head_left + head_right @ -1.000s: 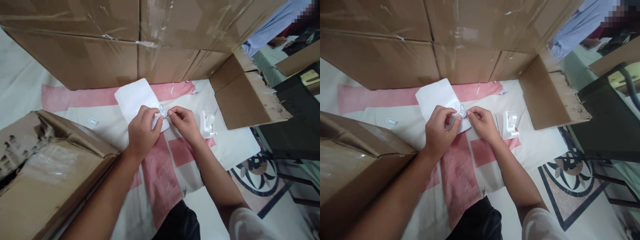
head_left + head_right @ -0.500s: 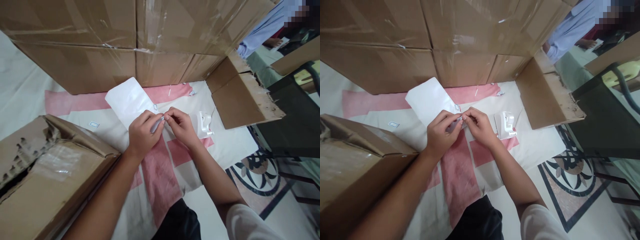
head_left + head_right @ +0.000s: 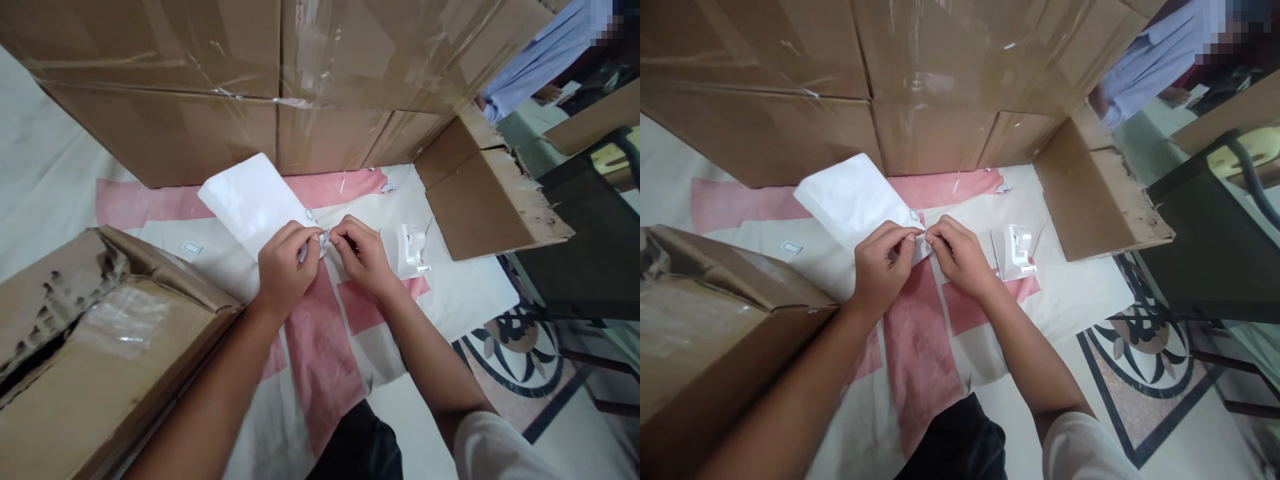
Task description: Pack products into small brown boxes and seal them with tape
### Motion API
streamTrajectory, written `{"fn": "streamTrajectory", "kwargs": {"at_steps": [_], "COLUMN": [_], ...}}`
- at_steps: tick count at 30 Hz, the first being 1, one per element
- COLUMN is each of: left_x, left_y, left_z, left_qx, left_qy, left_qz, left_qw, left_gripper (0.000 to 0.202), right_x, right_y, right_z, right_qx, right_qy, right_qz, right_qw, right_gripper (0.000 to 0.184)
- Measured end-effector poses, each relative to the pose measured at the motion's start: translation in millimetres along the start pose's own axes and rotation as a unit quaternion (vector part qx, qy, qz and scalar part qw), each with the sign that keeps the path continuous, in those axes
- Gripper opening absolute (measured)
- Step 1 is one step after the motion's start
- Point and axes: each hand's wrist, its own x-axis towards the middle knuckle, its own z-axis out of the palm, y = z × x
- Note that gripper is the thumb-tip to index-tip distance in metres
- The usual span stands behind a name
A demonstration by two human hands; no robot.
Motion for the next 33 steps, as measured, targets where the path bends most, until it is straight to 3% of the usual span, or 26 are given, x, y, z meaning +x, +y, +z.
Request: {"fn": "streamTrajectory", "kwargs": {"at_steps": [6,15,24,28,33], "left_x": [-0.6,-1.1,-6.4,-5.7,-4.4], "left_y": [-0.1,-0.1,0.4,-0.6,-1.4], "left_z": [2.9,1.3,7.2,5.2,3.1], "left_qx": [0.012,0.032,0.220,0.198,0.135], "left_qy": [-0.007,-0.029,0.003,0.031,-0.016], "left_qz": [0.027,0.030,0.077,0.021,0.053], "left_qw": [1.000,0.999,0.972,0.979,0.989], "left_gripper": [0.009,0.015,0.025,0.021,0.017], "right_x": [-0.3,0.1,-0.4,-0.6,0.4], "right_y": [-0.5,-1.3,4.2,2.9,2.7], "right_z": [-0.6,-1.1,-3.3,-4.2,-5.5], "right_qx": [0.018,0.014,-0.030,-0.027,-0.007], "right_qy": [0.012,-0.017,-0.069,-0.068,-0.045], "right_qz": [0.008,0.010,-0.015,-0.013,-0.002], "right_qw": [1.000,1.000,0.997,0.997,0.999], "right_gripper": [0.018,0.020,0.017,0.017,0.017]}}
